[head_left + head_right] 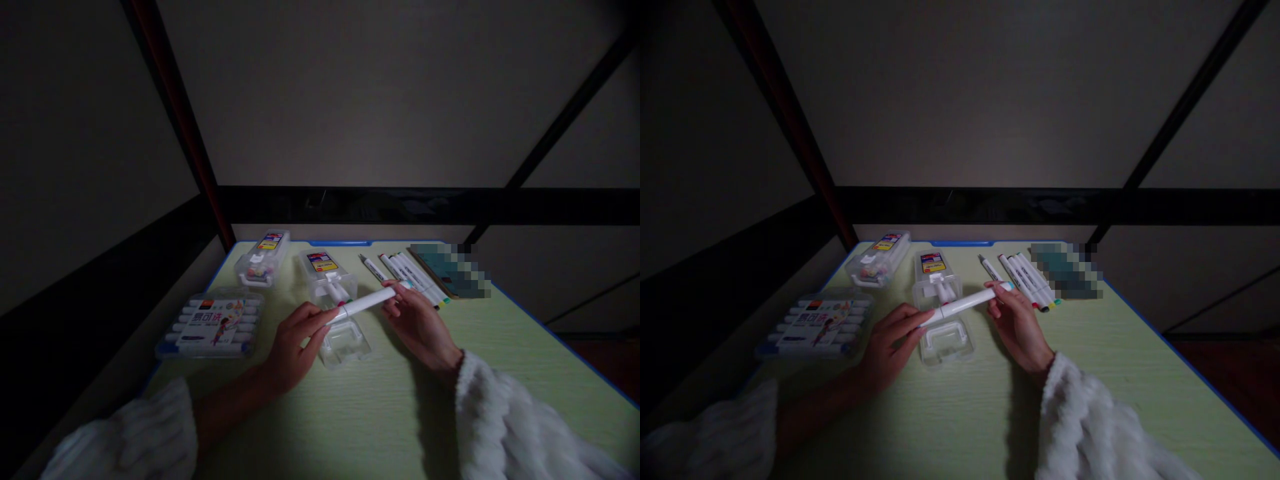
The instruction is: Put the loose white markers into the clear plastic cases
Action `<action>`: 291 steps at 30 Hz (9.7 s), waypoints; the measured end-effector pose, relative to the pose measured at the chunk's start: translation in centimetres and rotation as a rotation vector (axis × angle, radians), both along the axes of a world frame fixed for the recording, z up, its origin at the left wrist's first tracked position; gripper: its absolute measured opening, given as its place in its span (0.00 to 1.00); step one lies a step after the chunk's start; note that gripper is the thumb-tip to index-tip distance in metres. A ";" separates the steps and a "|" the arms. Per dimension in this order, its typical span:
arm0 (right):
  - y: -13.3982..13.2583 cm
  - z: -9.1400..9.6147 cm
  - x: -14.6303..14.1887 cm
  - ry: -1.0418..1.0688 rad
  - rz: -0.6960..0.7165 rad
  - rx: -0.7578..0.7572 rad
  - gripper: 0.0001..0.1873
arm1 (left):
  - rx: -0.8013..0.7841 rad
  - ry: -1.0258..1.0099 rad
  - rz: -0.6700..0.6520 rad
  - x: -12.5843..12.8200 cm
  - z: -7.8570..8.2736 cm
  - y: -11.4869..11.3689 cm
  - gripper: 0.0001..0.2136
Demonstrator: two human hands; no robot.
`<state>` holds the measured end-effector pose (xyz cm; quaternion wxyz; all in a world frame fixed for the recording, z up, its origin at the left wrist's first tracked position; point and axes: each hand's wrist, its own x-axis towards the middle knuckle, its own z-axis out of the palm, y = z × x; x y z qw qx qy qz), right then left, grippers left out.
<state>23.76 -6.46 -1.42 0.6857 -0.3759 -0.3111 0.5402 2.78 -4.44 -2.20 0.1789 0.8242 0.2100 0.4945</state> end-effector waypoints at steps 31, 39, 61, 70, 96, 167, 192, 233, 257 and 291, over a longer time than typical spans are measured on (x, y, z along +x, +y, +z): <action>0.2 -0.3 0.1 0.012 -0.131 0.070 0.10 | -0.235 -0.025 0.111 0.2 -1.1 0.0 0.09; -0.1 -0.2 -0.4 -0.036 -0.143 0.062 0.11 | -0.189 0.032 0.101 0.1 -1.0 0.0 0.06; -0.8 -0.3 -1.0 -0.247 -0.085 0.120 0.11 | -0.067 0.088 -0.060 0.2 -0.6 -0.1 0.07; -0.9 -0.3 -0.9 -0.337 -0.030 0.093 0.12 | -0.036 0.104 -0.093 0.2 -0.8 -0.1 0.07; -1.5 -0.3 -1.0 -0.387 0.243 0.259 0.14 | -0.002 0.157 -0.109 0.2 -0.7 -0.2 0.07; -1.6 -0.3 -1.0 -0.548 0.278 0.209 0.15 | 0.091 0.283 -0.125 0.1 -0.4 -0.3 0.09; -1.5 -0.4 -1.0 -0.547 0.295 0.203 0.14 | 0.107 0.282 -0.144 0.1 -0.5 -0.2 0.08; -1.7 0.2 -1.4 -0.563 0.288 0.171 0.17 | 0.115 0.322 -0.151 0.0 -0.5 -0.2 0.09; -1.9 0.3 -1.5 -0.654 0.316 0.179 0.13 | 0.147 0.352 -0.141 0.0 -0.6 -0.1 0.09; -1.3 -1.2 -1.4 -1.219 -0.060 0.366 0.11 | 0.195 0.379 0.457 0.3 -0.4 -0.9 0.17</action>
